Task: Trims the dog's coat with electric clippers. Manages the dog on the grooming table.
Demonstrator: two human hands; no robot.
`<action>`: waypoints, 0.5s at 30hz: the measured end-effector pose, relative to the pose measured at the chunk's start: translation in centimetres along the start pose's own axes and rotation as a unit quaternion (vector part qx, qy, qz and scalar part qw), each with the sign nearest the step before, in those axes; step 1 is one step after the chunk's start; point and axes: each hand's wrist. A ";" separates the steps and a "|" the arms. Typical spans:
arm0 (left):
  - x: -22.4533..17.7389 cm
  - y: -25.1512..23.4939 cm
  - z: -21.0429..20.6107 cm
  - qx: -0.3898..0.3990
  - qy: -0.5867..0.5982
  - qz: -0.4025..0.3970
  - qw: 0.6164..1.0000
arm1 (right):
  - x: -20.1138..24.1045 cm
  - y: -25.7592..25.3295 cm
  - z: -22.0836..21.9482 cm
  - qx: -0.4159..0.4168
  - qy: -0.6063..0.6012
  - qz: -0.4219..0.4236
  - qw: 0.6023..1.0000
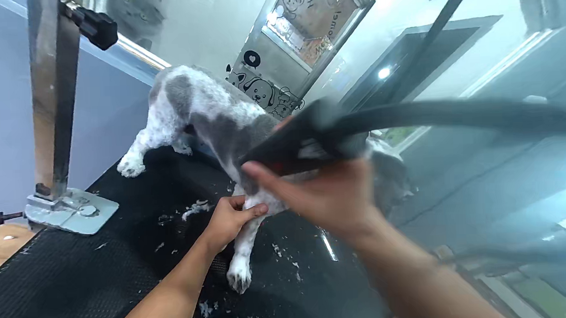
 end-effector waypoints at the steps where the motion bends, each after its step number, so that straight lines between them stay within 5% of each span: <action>1: 0.3 -0.1 0.1 0.009 0.003 0.004 1.000 | 0.6 -0.5 1.7 -0.036 0.019 0.014 0.999; 4: 0.7 -0.2 0.1 0.013 0.005 0.003 1.000 | 1.6 -2.2 7.3 -0.123 0.176 0.000 0.977; 7: 0.7 -0.2 0.3 0.022 -0.002 -0.003 1.000 | 1.4 -2.5 11.2 -0.121 0.276 -0.024 0.953; 15: 0.3 0.0 0.5 0.029 -0.013 0.006 0.999 | 1.5 1.3 9.0 -0.109 0.234 -0.080 0.963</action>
Point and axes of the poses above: each hand's wrist, its own y-axis away from the middle knuckle, its own z-axis out of the back of the hand, x = y × z, and after that the axes turned 4 degrees about -y, right-handed
